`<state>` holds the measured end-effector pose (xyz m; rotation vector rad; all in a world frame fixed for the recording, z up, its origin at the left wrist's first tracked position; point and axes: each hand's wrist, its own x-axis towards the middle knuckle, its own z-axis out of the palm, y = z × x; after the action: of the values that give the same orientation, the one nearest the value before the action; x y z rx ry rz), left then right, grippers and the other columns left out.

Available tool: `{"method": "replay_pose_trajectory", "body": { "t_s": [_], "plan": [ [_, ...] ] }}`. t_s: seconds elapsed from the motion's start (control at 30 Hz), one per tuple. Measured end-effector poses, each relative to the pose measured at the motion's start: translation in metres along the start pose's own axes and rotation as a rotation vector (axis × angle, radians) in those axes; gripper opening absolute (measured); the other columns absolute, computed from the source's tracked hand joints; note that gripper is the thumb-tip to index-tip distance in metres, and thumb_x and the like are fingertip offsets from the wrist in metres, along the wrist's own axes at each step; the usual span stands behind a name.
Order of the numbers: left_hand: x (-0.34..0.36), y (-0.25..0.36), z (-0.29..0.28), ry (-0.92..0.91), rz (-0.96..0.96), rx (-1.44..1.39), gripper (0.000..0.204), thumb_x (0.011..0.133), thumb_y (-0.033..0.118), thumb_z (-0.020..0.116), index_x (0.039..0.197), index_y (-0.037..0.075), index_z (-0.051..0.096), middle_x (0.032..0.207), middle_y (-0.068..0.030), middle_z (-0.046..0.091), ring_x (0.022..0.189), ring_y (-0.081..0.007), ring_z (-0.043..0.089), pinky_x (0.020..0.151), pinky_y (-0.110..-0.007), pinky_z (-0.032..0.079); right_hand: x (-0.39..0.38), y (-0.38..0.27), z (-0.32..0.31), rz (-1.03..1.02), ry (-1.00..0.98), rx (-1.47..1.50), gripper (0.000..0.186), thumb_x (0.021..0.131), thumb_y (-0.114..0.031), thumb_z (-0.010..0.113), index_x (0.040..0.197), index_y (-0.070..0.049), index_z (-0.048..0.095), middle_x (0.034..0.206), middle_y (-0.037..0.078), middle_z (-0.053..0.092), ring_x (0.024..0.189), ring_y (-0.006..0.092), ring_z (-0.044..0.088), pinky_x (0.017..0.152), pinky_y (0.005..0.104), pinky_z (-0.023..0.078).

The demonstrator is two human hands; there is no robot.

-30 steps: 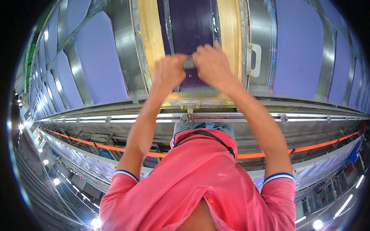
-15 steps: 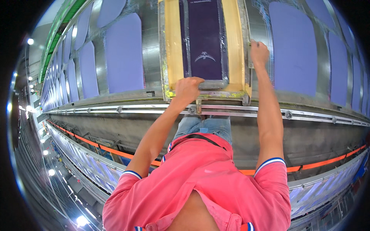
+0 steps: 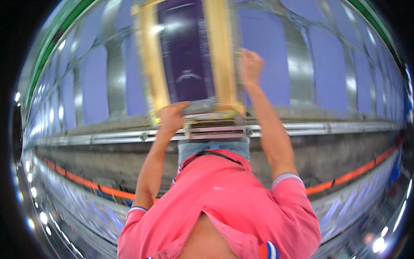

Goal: The person performs screen printing by repeatedly pulling a squeegee across a screen frame to transfer ink onto a purple substrate. Another person pours additional ink into the screen, and the wearer continues the squeegee strokes to spread the ink evenly.

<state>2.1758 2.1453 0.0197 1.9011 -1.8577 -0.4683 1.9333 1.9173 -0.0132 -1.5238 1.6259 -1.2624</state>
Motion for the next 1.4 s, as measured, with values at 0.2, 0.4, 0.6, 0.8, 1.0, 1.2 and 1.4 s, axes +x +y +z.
{"method": "replay_pose_trajectory", "body": {
  "t_s": [0.2,0.4,0.6,0.8,1.0,1.2,1.4],
  "plan": [
    [-0.011,-0.045,-0.068,-0.135,-0.086,0.133,0.044,0.069,-0.003,0.058,0.105,0.016,0.074,0.099,-0.0102,0.074,0.087,-0.0317,0.070,0.074,-0.042,0.055,-0.055,-0.013,0.070,0.248,-0.058,-0.011,0.039,0.089,-0.030,0.063,0.078,0.006,0.066,0.065,0.022,0.062,0.058,0.0324,0.060,0.061,0.0428,0.045],
    [-0.020,-0.082,-0.098,-0.234,-0.070,0.101,0.042,0.069,-0.004,0.059,0.105,0.014,0.074,0.099,-0.0095,0.074,0.087,-0.0316,0.070,0.076,-0.041,0.054,-0.075,-0.020,0.097,0.224,-0.023,-0.033,0.039,0.089,-0.026,0.065,0.068,0.006,0.056,0.053,0.009,0.045,0.054,0.0129,0.038,0.052,0.0379,0.034],
    [-0.050,-0.095,-0.076,-0.252,-0.016,0.132,0.041,0.070,-0.002,0.059,0.107,0.010,0.073,0.104,-0.0109,0.073,0.089,-0.0319,0.070,0.078,-0.042,0.054,-0.071,-0.018,0.107,0.213,-0.036,-0.158,0.041,0.089,-0.030,0.062,0.068,0.005,0.056,0.053,0.015,0.048,0.051,0.0204,0.039,0.054,0.0418,0.035],
    [-0.030,-0.109,-0.056,-0.043,0.090,0.101,0.044,0.068,-0.004,0.059,0.109,0.005,0.069,0.113,-0.0120,0.070,0.103,-0.0310,0.067,0.088,-0.040,0.052,-0.067,-0.005,0.120,0.253,-0.113,-0.460,0.039,0.093,-0.037,0.057,0.090,0.001,0.068,0.089,0.024,0.068,0.086,0.0429,0.063,0.083,0.0518,0.048],
    [0.135,-0.150,-0.052,0.135,0.111,0.155,0.028,0.070,-0.001,0.058,0.094,0.009,0.068,0.094,-0.0096,0.071,0.086,-0.0295,0.068,0.075,-0.041,0.052,-0.042,-0.037,0.144,-0.257,0.070,-0.514,0.040,0.093,-0.033,0.062,0.111,0.002,0.067,0.116,0.021,0.060,0.110,0.0377,0.053,0.096,0.0484,0.042],
    [0.319,-0.194,-0.063,0.168,0.114,0.280,0.013,0.073,0.009,0.061,0.079,0.010,0.073,0.074,-0.0164,0.068,0.072,-0.0351,0.069,0.064,-0.046,0.055,0.085,-0.109,0.229,-0.613,-0.287,-0.278,0.035,0.091,-0.033,0.066,0.108,-0.002,0.069,0.107,0.016,0.065,0.104,0.0337,0.059,0.089,0.0453,0.046],
    [0.442,-0.205,-0.096,-0.230,0.013,0.341,0.019,0.072,0.015,0.062,0.083,0.006,0.075,0.087,-0.0228,0.070,0.086,-0.0386,0.070,0.076,-0.047,0.055,0.193,-0.138,0.315,-0.631,-0.765,-0.556,0.019,0.078,-0.022,0.066,0.087,-0.006,0.072,0.090,0.016,0.069,0.087,0.0344,0.067,0.078,0.0464,0.052]
  ]
}}
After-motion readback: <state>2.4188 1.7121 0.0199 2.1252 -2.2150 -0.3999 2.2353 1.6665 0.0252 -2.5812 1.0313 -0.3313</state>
